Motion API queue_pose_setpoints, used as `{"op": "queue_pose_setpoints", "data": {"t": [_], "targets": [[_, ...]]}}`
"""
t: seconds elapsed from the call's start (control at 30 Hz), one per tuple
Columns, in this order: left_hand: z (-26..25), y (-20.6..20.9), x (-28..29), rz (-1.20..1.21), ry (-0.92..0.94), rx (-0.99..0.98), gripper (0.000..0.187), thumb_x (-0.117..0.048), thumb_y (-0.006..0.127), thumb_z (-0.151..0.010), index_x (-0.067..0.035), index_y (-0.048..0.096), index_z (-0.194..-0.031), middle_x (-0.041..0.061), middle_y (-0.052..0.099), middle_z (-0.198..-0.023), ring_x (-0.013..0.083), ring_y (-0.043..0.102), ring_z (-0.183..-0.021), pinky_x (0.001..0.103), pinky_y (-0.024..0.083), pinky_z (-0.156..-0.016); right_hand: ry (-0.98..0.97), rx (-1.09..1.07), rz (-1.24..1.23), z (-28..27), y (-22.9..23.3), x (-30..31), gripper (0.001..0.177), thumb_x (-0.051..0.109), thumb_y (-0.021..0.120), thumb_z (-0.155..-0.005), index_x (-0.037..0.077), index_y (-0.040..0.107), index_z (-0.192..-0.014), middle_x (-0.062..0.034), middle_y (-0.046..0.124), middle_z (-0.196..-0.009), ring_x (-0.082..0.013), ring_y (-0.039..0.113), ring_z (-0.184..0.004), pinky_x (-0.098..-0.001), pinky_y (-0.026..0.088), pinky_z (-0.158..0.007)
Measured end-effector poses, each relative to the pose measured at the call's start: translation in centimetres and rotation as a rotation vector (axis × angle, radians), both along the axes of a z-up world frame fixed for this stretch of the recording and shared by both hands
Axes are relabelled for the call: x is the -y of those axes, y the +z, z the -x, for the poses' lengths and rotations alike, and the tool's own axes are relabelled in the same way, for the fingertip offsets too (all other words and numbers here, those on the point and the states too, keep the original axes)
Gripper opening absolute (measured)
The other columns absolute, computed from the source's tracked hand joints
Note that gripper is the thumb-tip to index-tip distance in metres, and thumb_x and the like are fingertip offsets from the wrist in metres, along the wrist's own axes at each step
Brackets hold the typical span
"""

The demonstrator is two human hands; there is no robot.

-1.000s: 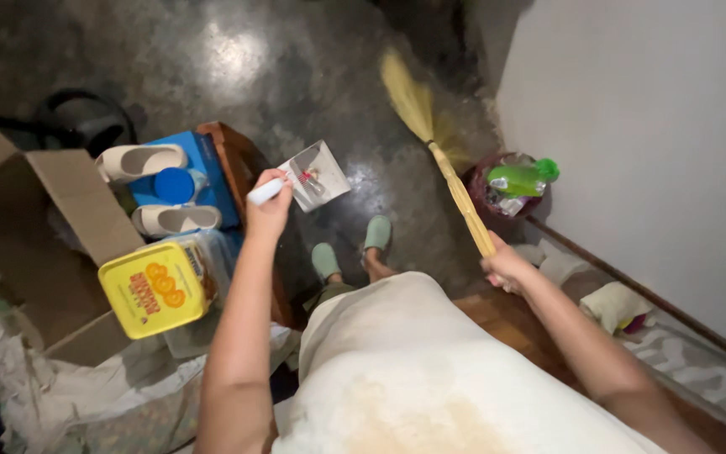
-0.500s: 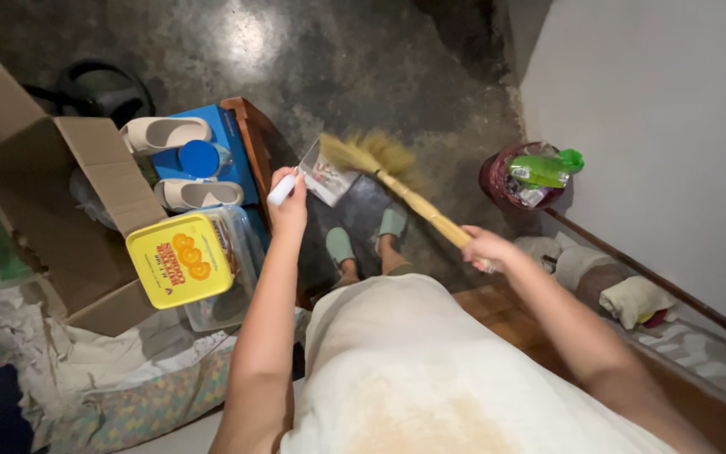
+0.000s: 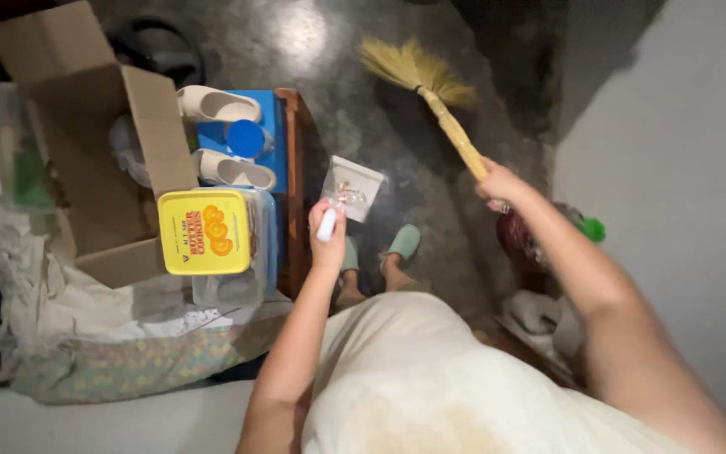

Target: The person sweeps debris into a dustpan using a broom, then wrings a mop in a bucket and mops the floor. The person moves around a cluttered room to clean different areas.

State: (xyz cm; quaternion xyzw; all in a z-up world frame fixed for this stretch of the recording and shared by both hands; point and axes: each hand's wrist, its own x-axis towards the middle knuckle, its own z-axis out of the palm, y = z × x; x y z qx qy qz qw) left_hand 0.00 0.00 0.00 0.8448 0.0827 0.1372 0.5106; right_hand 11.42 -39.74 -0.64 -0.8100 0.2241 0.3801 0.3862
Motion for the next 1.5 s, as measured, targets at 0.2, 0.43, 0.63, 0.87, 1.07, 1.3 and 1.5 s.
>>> {"op": "queue_pose_setpoints", "data": {"t": [0.2,0.43,0.63,0.87,1.07,1.3,1.5], "targets": [[0.1,0.3,0.7,0.075,0.077,-0.129,0.023,-0.018,0.068,-0.099,-0.005,0.058,-0.115,0.02,0.067,-0.115,0.0381,0.067,-0.104,0.043,0.054,-0.089,0.023,-0.182,0.021,-6.8,-10.2,-7.2,0.104,-0.011,0.056,-0.072,0.042,0.033,-0.158,-0.011,0.058,-0.067,-0.0209,0.051,-0.045,-0.0374,0.04,-0.038],[-0.9,0.4,-1.0,0.186,0.123,-0.226,0.024,-0.02,0.065,-0.1,-0.006,0.056,-0.118,0.021,0.07,-0.108,0.0356,0.071,-0.098,0.042,0.056,-0.084,0.698,-0.223,0.245,-3.2,-8.0,-2.6,0.074,-0.005,0.058,-0.079,0.021,0.053,-0.148,-0.0196,0.07,-0.078,-0.0277,0.065,-0.052,-0.0422,0.051,-0.043],[-1.2,0.0,-1.9,0.147,-0.035,-0.037,0.023,-0.019,0.069,-0.1,-0.006,0.052,-0.11,0.024,0.068,-0.116,0.0388,0.069,-0.104,0.044,0.055,-0.085,0.32,-0.3,0.076,1.6,3.6,10.9,0.109,-0.013,0.059,-0.062,0.025,0.031,-0.161,-0.0139,0.07,-0.1,-0.0218,0.057,-0.051,-0.0357,0.045,-0.04],[-2.9,1.5,-1.8,0.19,-0.171,-0.383,0.021,-0.025,0.07,-0.097,-0.01,0.056,-0.101,0.015,0.067,-0.085,0.0311,0.07,-0.073,0.04,0.053,-0.067,0.226,-0.232,0.152,5.8,2.9,10.2,0.107,-0.009,0.063,-0.069,0.031,0.027,-0.16,-0.0126,0.068,-0.086,-0.0209,0.058,-0.048,-0.0357,0.048,-0.039],[-3.6,1.6,-1.7,0.227,-0.233,-0.116,0.015,-0.017,0.07,-0.099,-0.008,0.058,-0.099,0.009,0.065,-0.083,0.0163,0.066,-0.071,0.031,0.052,-0.063,-0.052,-0.325,-0.009,9.7,-6.0,0.4,0.101,-0.007,0.055,-0.071,0.041,0.036,-0.158,-0.0084,0.053,-0.065,-0.0206,0.045,-0.041,-0.0356,0.037,-0.036],[-1.7,2.0,-2.8,0.227,-0.224,-0.26,0.017,-0.016,0.073,-0.097,-0.005,0.06,-0.099,0.011,0.065,-0.083,0.0215,0.064,-0.07,0.033,0.051,-0.065,0.059,-0.374,-0.085,11.5,1.1,3.2,0.099,-0.011,0.058,-0.068,0.031,0.042,-0.156,-0.0093,0.059,-0.064,-0.0189,0.047,-0.039,-0.0354,0.038,-0.036],[5.0,4.5,-1.3,0.109,-0.145,-0.008,0.02,-0.014,0.075,-0.093,-0.003,0.061,-0.101,0.022,0.066,-0.112,0.037,0.067,-0.101,0.041,0.055,-0.087,0.295,-0.259,0.106,8.5,13.8,4.5,0.102,-0.007,0.059,-0.068,0.04,0.04,-0.157,-0.0112,0.06,-0.064,-0.0192,0.049,-0.039,-0.0365,0.042,-0.037]]}}
